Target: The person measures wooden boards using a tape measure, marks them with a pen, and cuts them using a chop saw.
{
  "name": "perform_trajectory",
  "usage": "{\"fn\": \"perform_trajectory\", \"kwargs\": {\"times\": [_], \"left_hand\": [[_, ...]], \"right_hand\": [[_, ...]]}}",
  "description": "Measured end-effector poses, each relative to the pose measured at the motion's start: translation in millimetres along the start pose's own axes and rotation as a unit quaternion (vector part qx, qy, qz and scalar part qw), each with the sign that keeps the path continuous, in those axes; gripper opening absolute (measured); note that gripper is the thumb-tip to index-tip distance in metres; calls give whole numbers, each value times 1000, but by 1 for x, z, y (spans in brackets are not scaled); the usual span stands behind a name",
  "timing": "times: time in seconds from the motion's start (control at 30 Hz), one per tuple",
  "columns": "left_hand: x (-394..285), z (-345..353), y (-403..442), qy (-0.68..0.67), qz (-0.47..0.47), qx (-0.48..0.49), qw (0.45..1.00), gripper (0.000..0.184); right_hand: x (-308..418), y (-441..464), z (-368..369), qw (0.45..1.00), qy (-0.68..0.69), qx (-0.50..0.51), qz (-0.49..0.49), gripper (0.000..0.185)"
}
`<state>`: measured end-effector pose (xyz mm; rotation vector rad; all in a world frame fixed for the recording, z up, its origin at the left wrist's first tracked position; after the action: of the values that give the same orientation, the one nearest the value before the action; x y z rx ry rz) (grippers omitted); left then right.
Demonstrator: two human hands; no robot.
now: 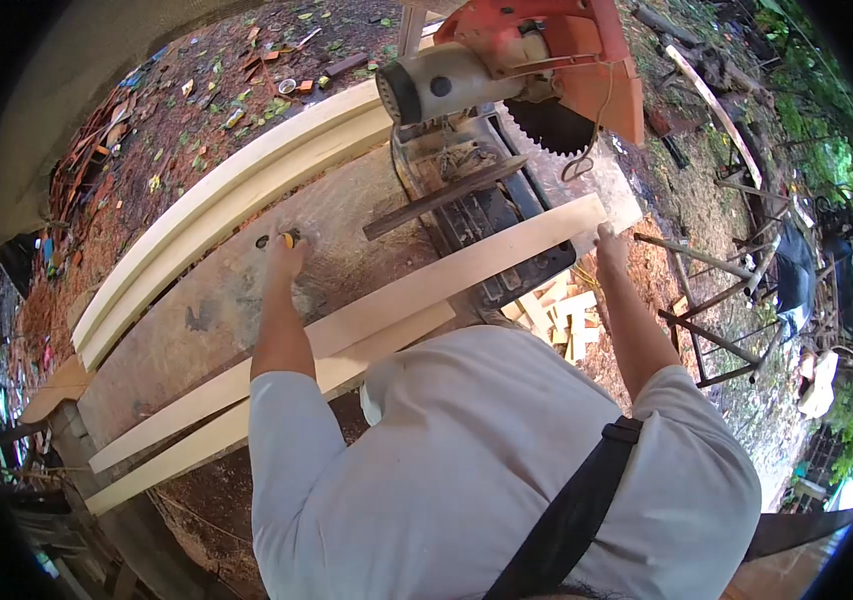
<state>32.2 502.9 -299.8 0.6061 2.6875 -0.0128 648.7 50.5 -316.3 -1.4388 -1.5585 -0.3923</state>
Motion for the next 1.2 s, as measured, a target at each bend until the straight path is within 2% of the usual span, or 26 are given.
{"fn": "perform_trajectory", "kwargs": {"times": [0.03, 0.07, 0.13, 0.17, 0.2, 0.27, 0.3, 0.37, 0.4, 0.47, 0.5, 0.57, 0.67, 0.73, 0.83, 1.0, 1.07, 1.13, 1.2], "left_hand": [[2, -12, -4, -71, -68, 64, 993, 52], [6, -18, -13, -138, -135, 127, 973, 48], [20, -47, -49, -42, -112, -59, 991, 50], [36, -33, -66, -92, -181, 116, 972, 52], [50, -22, -99, -139, -247, 288, 914, 53], [104, 11, -154, -63, -160, 382, 908, 70], [91, -3, -160, -62, -159, 382, 908, 70], [74, -43, -179, -15, -289, 381, 878, 77], [74, -34, -180, -13, -292, 382, 877, 77], [62, -10, -158, -101, -216, 341, 909, 86], [45, -14, -146, -97, -218, 339, 910, 86], [-7, -25, -122, 16, -232, 348, 908, 89], [-25, -19, -103, -33, -260, 331, 906, 90], [-39, -22, -91, -25, -254, 359, 898, 93], [-34, -14, -83, -5, -270, 374, 887, 99], [-29, -13, -80, -1, -284, 387, 877, 102], [-31, -13, -81, -8, -291, 398, 870, 102], [-33, -14, -73, -27, -257, 364, 895, 103], [-31, -12, -73, -27, -264, 372, 889, 103]], "right_hand": [[7, -18, 14, 991, 89, 68, 68, 41], [16, -22, 17, 990, 95, 69, 72, 41], [15, -34, 46, 974, 63, 177, 129, 38], [17, -40, 50, 971, 80, 171, 144, 29], [9, -39, 51, 970, 81, 170, 153, 29], [11, -27, 65, 955, 179, 201, 126, 23], [12, -19, 67, 955, 180, 200, 126, 23], [10, -4, 66, 957, 178, 195, 121, 22], [9, 3, 67, 957, 177, 194, 119, 23], [24, 25, 67, 963, 179, 161, 124, 20], [41, 30, 64, 963, 200, 149, 102, 23], [57, 46, 72, 958, 199, 166, 122, 22], [72, 56, 90, 951, 201, 194, 133, 21], [75, 66, 108, 947, 206, 201, 139, 21], [75, 87, 116, 940, 194, 251, 122, 23], [70, 89, 120, 938, 176, 274, 122, 24], [78, 83, 112, 949, 181, 239, 99, 24], [80, 78, 111, 948, 171, 250, 101, 24], [78, 80, 107, 953, 155, 238, 110, 23]]}}
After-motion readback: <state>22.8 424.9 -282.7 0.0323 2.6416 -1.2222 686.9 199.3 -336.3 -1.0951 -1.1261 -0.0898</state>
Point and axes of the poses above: each hand's wrist, its own y-axis towards the middle knuckle, its own z-axis out of the palm, x = y × z, the point moved 9 cm from there along y, towards the middle knuckle, and after that the axes turned 7 degrees about x, right-handed, at the moved point
